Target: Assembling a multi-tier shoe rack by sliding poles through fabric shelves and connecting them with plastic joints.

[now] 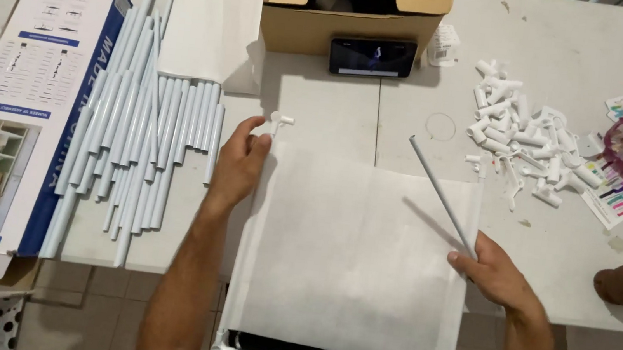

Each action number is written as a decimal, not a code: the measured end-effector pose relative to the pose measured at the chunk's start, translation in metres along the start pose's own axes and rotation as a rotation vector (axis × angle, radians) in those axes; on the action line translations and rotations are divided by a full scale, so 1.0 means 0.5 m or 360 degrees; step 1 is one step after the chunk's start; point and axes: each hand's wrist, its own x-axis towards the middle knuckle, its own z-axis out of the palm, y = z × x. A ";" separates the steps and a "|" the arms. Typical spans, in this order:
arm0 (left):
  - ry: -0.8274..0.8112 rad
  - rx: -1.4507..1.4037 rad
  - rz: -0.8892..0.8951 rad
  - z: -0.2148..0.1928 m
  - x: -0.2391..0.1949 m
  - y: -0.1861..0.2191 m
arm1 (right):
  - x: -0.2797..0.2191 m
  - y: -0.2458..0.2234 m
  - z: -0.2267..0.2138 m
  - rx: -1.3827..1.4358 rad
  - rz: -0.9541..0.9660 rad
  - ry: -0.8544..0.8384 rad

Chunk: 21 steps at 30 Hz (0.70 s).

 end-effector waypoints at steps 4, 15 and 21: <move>-0.0073 0.0086 0.0012 0.037 0.077 -0.008 | -0.074 -0.221 0.052 -0.0336 0.0091 0.0118; 0.0080 -0.0266 0.0127 0.083 0.130 -0.087 | -0.017 -0.283 0.057 -0.1528 -0.0508 0.0906; 0.0141 -0.0208 0.0090 0.088 0.125 -0.110 | 0.132 -0.321 0.076 -0.1774 -0.1054 0.0942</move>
